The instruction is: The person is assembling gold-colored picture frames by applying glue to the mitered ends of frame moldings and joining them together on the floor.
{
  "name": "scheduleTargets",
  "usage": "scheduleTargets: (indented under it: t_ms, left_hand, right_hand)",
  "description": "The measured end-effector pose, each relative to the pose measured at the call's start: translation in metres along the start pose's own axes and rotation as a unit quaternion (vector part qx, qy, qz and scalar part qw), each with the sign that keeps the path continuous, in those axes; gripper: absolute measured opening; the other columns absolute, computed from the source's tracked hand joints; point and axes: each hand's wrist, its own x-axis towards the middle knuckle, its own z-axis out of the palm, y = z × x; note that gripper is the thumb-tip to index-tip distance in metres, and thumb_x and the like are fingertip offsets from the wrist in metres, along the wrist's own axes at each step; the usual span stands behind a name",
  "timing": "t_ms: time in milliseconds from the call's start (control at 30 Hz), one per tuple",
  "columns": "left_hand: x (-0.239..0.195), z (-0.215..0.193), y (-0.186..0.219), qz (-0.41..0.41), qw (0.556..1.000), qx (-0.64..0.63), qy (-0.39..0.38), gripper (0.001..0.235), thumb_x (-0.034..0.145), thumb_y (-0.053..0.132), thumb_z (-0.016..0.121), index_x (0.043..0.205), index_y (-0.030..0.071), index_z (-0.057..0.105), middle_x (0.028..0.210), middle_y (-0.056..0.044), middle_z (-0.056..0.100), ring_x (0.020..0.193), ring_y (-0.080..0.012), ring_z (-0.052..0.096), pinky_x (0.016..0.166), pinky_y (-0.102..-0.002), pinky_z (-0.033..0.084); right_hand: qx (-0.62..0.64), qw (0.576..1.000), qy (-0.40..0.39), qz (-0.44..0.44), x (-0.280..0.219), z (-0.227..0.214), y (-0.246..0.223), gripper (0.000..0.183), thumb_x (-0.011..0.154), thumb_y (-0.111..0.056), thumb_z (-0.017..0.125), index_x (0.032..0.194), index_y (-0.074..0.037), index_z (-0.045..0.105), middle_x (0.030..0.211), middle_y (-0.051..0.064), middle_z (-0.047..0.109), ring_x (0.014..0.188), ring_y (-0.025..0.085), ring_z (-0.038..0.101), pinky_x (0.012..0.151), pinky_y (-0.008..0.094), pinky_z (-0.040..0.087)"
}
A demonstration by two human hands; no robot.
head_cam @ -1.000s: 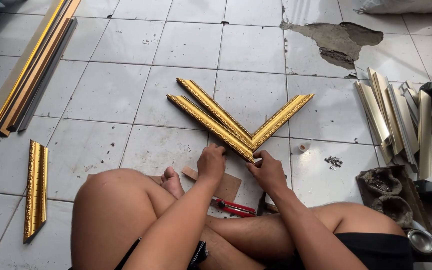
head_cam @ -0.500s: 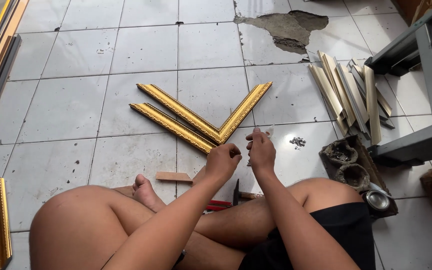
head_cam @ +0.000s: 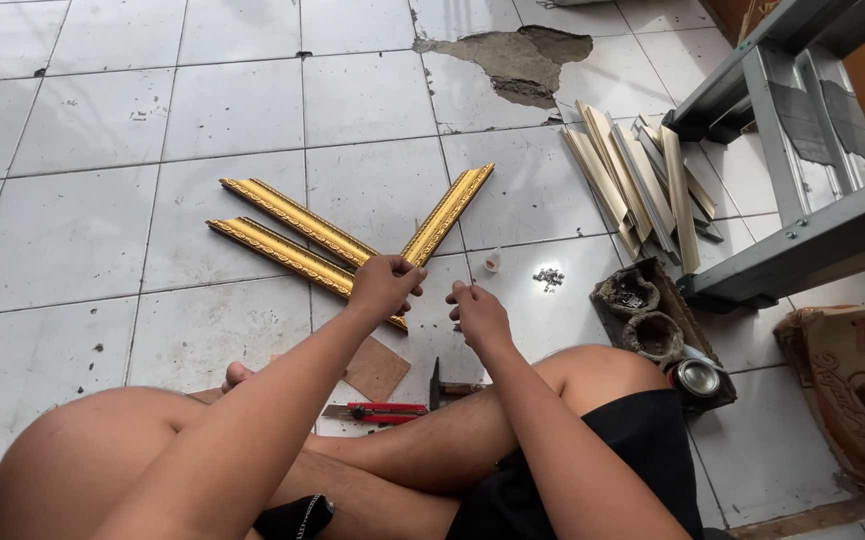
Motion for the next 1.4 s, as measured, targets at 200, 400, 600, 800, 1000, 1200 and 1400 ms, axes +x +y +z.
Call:
scheduleTargets:
  t_ms: [200,400,600,800,1000,1200,1400]
  left_hand:
    - [-0.048,-0.164,0.000,-0.059,0.978,0.152,0.130,0.022,0.081,0.025,0.055,0.080,0.005,0.064,0.065,-0.009,0.061,0.051,-0.0139,0.054,0.051,-0.023,0.050]
    - [-0.116,-0.290,-0.098,-0.126,0.917,0.231,0.301,0.023,0.080,0.020,0.055,0.098,0.007,0.063,0.083,-0.008,0.065,0.076,-0.0214,0.061,0.063,-0.034,0.051]
    - [-0.174,-0.338,-0.226,-0.258,0.848,0.210,0.412,0.027,0.076,0.033,0.055,0.100,0.020,0.057,0.098,0.001,0.060,0.100,-0.0233,0.054,0.078,-0.040,0.046]
    - [-0.220,-0.341,-0.298,-0.389,0.804,0.203,0.401,0.053,0.079,0.033,0.052,0.125,0.012,0.036,0.126,-0.011,0.037,0.119,-0.0313,0.034,0.092,-0.052,0.036]
    - [-0.210,-0.332,-0.311,-0.424,0.786,0.219,0.393,0.050,0.072,0.024,0.065,0.115,0.009,0.044,0.115,-0.013,0.040,0.102,-0.0283,0.043,0.082,-0.044,0.040]
    - [-0.167,-0.325,-0.225,-0.312,0.857,0.116,0.392,0.044,0.071,0.018,0.059,0.110,0.002,0.048,0.100,-0.013,0.061,0.090,-0.0239,0.060,0.078,-0.033,0.048]
    - [-0.115,-0.272,-0.097,0.033,0.825,0.502,0.258,0.050,0.068,0.014,0.061,0.114,0.025,0.047,0.094,-0.003,0.055,0.097,-0.0252,0.051,0.084,-0.046,0.037]
  right_hand:
    - [-0.177,0.978,-0.102,-0.053,-0.002,0.012,0.001,0.042,0.087,-0.041,0.042,0.100,-0.008,0.064,0.078,0.011,0.063,0.071,0.022,0.059,0.057,0.031,0.047]
    - [-0.243,0.962,-0.097,-0.073,0.002,0.023,0.003,0.042,0.088,-0.037,0.044,0.106,-0.004,0.063,0.086,0.015,0.065,0.080,0.029,0.061,0.065,0.037,0.048]
    - [-0.300,0.943,-0.110,-0.088,0.027,0.010,0.025,0.044,0.092,-0.034,0.046,0.110,0.003,0.062,0.092,0.023,0.066,0.087,0.037,0.062,0.069,0.045,0.050]
    - [-0.369,0.925,-0.088,-0.021,0.079,0.029,0.052,0.044,0.098,-0.033,0.046,0.110,0.004,0.064,0.100,0.024,0.068,0.087,0.040,0.064,0.074,0.048,0.049]
    - [-0.438,0.894,-0.087,0.035,0.074,0.026,0.048,0.045,0.100,-0.035,0.039,0.116,0.001,0.061,0.111,0.022,0.067,0.098,0.039,0.063,0.084,0.051,0.047]
    - [-0.486,0.872,-0.061,0.021,0.060,0.029,0.039,0.045,0.098,-0.039,0.041,0.114,-0.004,0.064,0.106,0.014,0.072,0.094,0.029,0.067,0.081,0.042,0.051]
    - [-0.221,0.970,-0.048,-0.093,-0.023,0.016,-0.009,0.037,0.101,-0.028,0.039,0.112,0.001,0.059,0.097,0.017,0.061,0.091,0.027,0.056,0.076,0.040,0.047]
